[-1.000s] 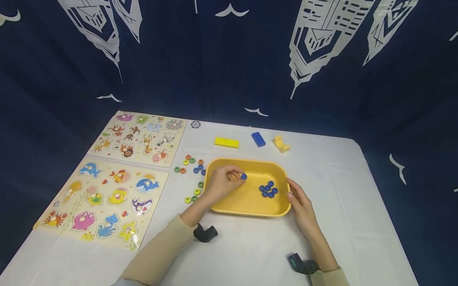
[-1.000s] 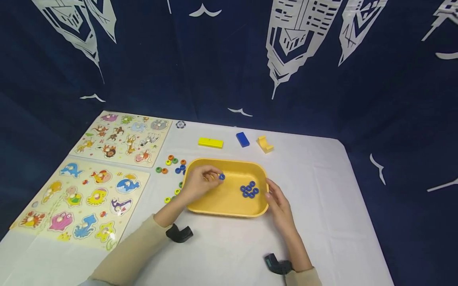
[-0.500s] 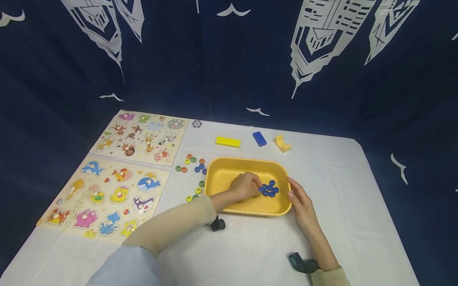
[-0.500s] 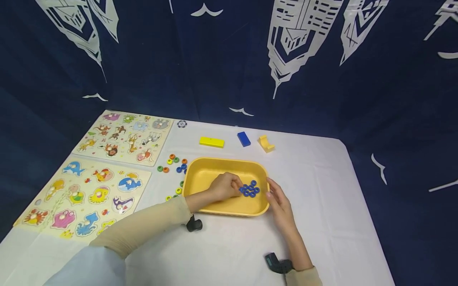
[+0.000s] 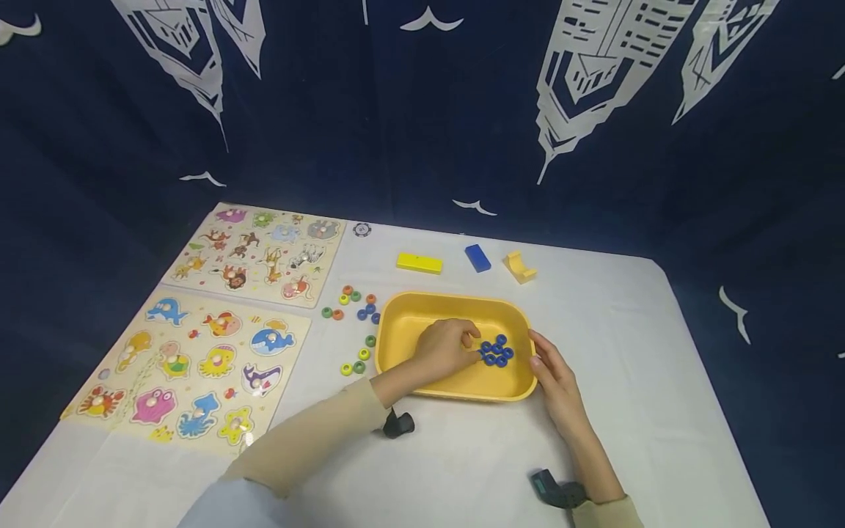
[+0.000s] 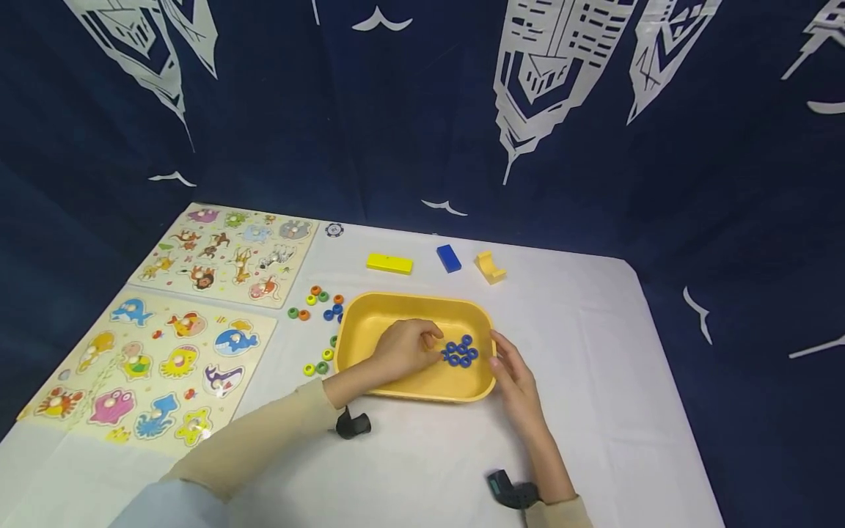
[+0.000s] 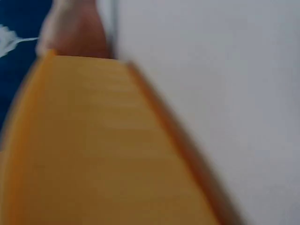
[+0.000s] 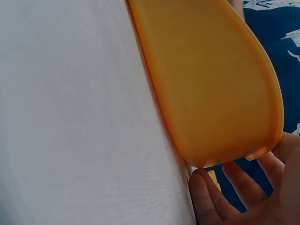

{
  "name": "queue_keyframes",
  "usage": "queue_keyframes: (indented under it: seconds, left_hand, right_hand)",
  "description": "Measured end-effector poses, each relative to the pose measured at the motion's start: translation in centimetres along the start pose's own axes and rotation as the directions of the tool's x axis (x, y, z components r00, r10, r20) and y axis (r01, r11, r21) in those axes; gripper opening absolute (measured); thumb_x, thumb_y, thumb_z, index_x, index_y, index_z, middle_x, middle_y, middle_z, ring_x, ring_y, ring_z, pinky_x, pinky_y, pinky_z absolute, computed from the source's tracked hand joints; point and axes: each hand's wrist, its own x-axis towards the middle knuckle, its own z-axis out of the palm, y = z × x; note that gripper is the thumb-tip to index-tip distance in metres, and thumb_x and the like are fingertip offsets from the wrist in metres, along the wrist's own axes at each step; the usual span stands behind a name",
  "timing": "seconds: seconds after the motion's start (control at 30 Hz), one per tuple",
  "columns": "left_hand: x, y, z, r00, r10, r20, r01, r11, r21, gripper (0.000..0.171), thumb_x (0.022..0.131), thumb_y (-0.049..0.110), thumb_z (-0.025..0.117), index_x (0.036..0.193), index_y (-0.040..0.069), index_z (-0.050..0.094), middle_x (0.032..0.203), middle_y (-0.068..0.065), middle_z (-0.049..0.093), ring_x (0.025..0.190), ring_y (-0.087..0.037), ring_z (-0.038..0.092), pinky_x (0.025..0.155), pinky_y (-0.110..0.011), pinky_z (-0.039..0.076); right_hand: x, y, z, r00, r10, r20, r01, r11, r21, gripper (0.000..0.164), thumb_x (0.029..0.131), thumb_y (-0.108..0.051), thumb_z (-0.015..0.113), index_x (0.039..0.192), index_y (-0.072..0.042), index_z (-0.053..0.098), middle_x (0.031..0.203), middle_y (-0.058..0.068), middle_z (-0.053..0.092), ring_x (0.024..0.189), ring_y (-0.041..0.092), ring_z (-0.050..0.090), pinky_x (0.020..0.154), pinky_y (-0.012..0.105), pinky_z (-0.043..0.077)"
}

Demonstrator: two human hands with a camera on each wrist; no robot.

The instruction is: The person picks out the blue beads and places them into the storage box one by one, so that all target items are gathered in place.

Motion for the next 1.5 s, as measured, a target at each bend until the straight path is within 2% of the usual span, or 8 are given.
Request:
queue_keyframes:
  seconds: [0.13,0.3,0.43,0.57,0.87,1.13,1.3,1.5]
  left_hand:
    - [-2.0,-0.6,-2.8,0.972,0.057,-0.228,-0.090,0.986,-0.137,0.029,0.071,0.023,0.073,0.097,0.013,0.066,0.078,0.005,0.062,0.067,-0.007,0.054,0.059,-0.020,0.042]
    - [-3.4,-4.0,-6.1,0.877,-0.053,-0.477,-0.099,0.952,-0.288,0.025,0.073,0.014,0.071,0.097,0.009,0.065,0.075,0.000,0.062,0.066,-0.010,0.055,0.061,-0.021,0.047]
    - [-3.9,-7.3,-7.6,0.820,-0.191,-0.539,-0.014,0.936,-0.352,0.026,0.074,0.015,0.069,0.099,0.010,0.064,0.075,0.001,0.062,0.066,-0.010,0.055,0.062,-0.021,0.047]
    - [-4.2,-9.4,-8.0,0.789,-0.280,-0.546,0.066,0.923,-0.378,0.030,0.073,0.018,0.070,0.102,0.010,0.064,0.076,0.000,0.064,0.068,-0.012,0.055,0.061,-0.024,0.046]
    - [-4.1,-11.9,-7.1,0.808,-0.363,-0.464,0.219,0.916,-0.336,0.035,0.074,0.018,0.069,0.107,0.010,0.061,0.076,-0.002,0.060,0.064,-0.014,0.056,0.057,-0.026,0.047]
    - [-3.8,-13.8,-5.4,0.830,-0.328,-0.452,0.325,0.942,-0.087,0.037,0.072,0.023,0.070,0.107,0.011,0.063,0.070,0.001,0.058,0.060,-0.013,0.052,0.055,-0.024,0.040]
    - [-3.6,-14.0,-5.0,0.836,-0.284,-0.470,0.318,0.948,-0.009,0.030,0.072,0.021,0.068,0.100,0.010,0.066,0.070,0.001,0.057,0.061,-0.014,0.049,0.055,-0.025,0.037]
    - [-3.8,-11.8,-6.3,0.825,-0.254,-0.506,0.235,0.967,-0.102,0.028,0.073,0.017,0.068,0.100,0.010,0.066,0.068,0.002,0.059,0.060,-0.011,0.054,0.054,-0.023,0.043]
  right_hand:
    - [0.0,-0.2,0.0,1.000,-0.013,-0.001,0.013,1.000,-0.003,0.041,0.094,-0.027,0.041,0.135,-0.025,0.035,0.141,0.003,0.034,0.127,0.010,0.034,0.090,0.008,0.034]
    - [0.0,-0.4,-0.1,1.000,-0.030,-0.005,0.030,1.000,-0.002,0.042,0.094,-0.025,0.041,0.136,-0.024,0.034,0.142,0.003,0.033,0.126,0.006,0.033,0.090,0.007,0.033]
    - [-0.1,-0.4,-0.1,1.000,-0.024,-0.002,0.025,1.000,0.008,0.043,0.094,-0.023,0.041,0.136,-0.022,0.033,0.142,0.004,0.032,0.126,0.005,0.033,0.090,0.007,0.033]
    - [-0.2,-0.4,0.0,1.000,-0.011,-0.003,0.011,1.000,0.007,0.043,0.094,-0.023,0.041,0.136,-0.023,0.033,0.142,0.003,0.032,0.127,0.006,0.032,0.090,0.007,0.033]
    - [-0.3,-0.5,0.2,0.999,0.030,-0.026,-0.031,0.999,-0.032,0.041,0.093,-0.030,0.042,0.134,-0.030,0.035,0.141,-0.004,0.033,0.129,0.011,0.031,0.091,0.007,0.031]
    - [-0.9,-3.0,0.6,0.999,0.036,-0.016,-0.036,0.999,-0.028,0.042,0.095,-0.021,0.040,0.136,-0.018,0.033,0.143,0.006,0.031,0.131,0.018,0.028,0.090,0.005,0.031]
    - [-0.8,-2.8,0.5,1.000,0.027,-0.013,-0.027,1.000,-0.015,0.042,0.095,-0.021,0.040,0.136,-0.018,0.034,0.142,0.006,0.032,0.130,0.014,0.030,0.090,0.006,0.032]
    - [-0.3,-0.9,0.2,1.000,0.020,-0.007,-0.020,1.000,-0.013,0.042,0.094,-0.022,0.041,0.136,-0.022,0.034,0.142,0.003,0.032,0.130,0.014,0.031,0.090,0.007,0.033]
